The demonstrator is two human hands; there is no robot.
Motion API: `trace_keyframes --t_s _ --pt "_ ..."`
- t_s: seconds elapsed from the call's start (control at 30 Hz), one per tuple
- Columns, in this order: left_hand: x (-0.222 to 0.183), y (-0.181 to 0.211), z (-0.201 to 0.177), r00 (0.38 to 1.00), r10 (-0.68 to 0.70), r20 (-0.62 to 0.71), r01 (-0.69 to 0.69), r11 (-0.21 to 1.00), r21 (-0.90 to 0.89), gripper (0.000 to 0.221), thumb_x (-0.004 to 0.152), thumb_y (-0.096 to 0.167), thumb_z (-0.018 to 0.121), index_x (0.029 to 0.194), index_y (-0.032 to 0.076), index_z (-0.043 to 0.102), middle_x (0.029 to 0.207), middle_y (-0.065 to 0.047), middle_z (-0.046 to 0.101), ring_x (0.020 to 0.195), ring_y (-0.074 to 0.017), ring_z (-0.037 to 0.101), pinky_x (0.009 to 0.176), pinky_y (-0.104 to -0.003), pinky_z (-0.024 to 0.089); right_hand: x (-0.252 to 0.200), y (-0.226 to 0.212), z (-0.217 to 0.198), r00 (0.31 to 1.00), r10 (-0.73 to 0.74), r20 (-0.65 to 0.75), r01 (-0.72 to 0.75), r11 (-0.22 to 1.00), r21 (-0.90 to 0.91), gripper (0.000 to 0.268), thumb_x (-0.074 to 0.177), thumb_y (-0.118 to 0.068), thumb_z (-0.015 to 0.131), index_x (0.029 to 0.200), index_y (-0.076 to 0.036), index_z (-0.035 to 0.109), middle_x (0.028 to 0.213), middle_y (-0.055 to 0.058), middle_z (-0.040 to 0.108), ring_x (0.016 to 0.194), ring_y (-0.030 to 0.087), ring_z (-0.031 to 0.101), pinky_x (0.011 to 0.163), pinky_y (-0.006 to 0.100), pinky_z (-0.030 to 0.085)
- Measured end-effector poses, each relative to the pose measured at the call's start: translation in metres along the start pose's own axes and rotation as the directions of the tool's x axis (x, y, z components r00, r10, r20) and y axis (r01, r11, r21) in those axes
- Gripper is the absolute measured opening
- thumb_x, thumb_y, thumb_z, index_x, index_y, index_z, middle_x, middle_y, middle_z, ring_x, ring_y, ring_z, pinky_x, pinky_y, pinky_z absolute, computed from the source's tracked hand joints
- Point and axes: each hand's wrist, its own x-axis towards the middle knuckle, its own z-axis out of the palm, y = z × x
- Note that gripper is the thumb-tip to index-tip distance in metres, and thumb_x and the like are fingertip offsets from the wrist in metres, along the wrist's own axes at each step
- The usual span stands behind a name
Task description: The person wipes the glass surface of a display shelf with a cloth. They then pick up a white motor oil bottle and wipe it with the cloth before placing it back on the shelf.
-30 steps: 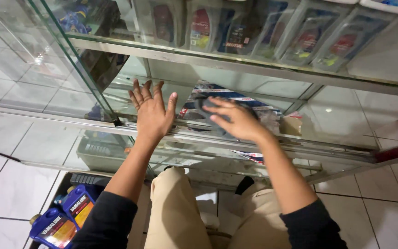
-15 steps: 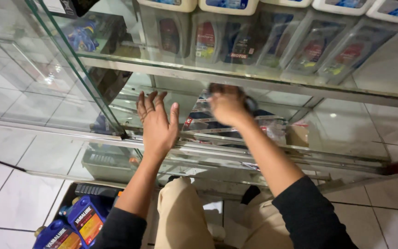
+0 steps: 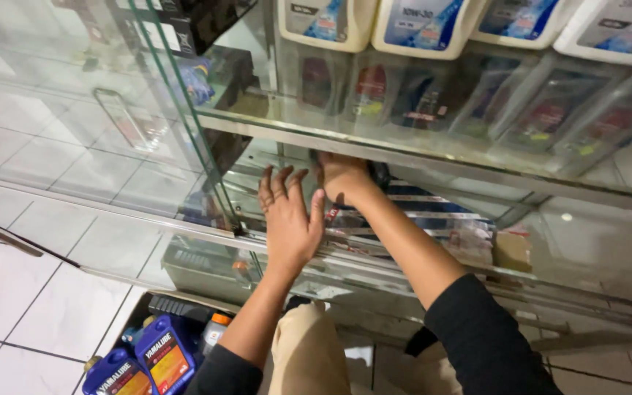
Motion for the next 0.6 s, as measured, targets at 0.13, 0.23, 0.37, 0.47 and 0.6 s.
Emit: trace_keyframes --t_s 0.13,0.23,0.37,0.47,0.6 --pt "0.002 -0.003 0.004 0.999 0.022 -0.024 -0.022 0.999 0.025 0.047 0.104 0.036 0.057 0.136 0.002 0.059 0.145 -0.024 0.049 0.146 -0.0473 0.030 0.122 -0.059 0.021 0.019 -0.005 0.021 0.935 -0.348 -0.067 0.353 0.932 0.082 0.059 0.091 -0.041 0.055 0.142 -0.011 0.055 0.150 0.021 0.049 0.136 0.046 0.043 0.108 0.055 0.029" --pt "0.003 -0.001 -0.002 1.000 0.010 0.010 -0.010 1.000 -0.029 0.048 0.103 0.035 0.055 0.135 0.000 0.059 0.144 -0.023 0.050 0.146 -0.0480 0.031 0.121 -0.059 0.021 0.042 -0.002 0.030 0.742 -0.649 -0.167 0.665 0.745 0.057 0.037 0.091 -0.042 0.055 0.123 -0.028 0.066 0.147 0.016 0.059 0.132 0.043 0.053 0.103 0.054 0.036" --pt "0.003 -0.002 -0.003 0.999 -0.010 0.039 0.011 0.999 -0.032 0.044 0.103 0.036 0.056 0.129 0.000 0.059 0.144 -0.024 0.050 0.146 -0.0484 0.031 0.120 -0.059 0.023 0.051 -0.039 -0.024 0.945 -0.210 0.249 0.125 0.940 0.318 0.041 0.100 -0.041 0.048 0.127 -0.013 0.062 0.112 0.023 0.069 0.097 0.040 0.066 0.086 0.051 0.050" --pt "0.006 -0.002 -0.002 1.000 -0.008 0.030 0.008 1.000 -0.022 0.049 0.103 0.036 0.056 0.133 -0.003 0.056 0.143 -0.026 0.049 0.145 -0.0483 0.032 0.120 -0.059 0.023 0.067 -0.013 0.010 0.943 -0.096 0.317 0.005 0.961 0.276 0.037 0.094 -0.036 0.053 0.118 -0.011 0.066 0.102 0.023 0.071 0.088 0.038 0.068 0.080 0.051 0.051" --pt "0.006 -0.001 -0.007 0.999 0.018 -0.042 -0.024 0.990 -0.138 0.053 0.104 0.036 0.053 0.139 -0.004 0.051 0.146 -0.028 0.048 0.145 -0.0486 0.033 0.123 -0.058 0.022 0.037 -0.061 -0.016 0.936 -0.258 0.241 0.152 0.911 0.383 0.038 0.090 -0.033 0.057 0.118 -0.010 0.067 0.109 0.021 0.070 0.097 0.038 0.065 0.087 0.051 0.047"
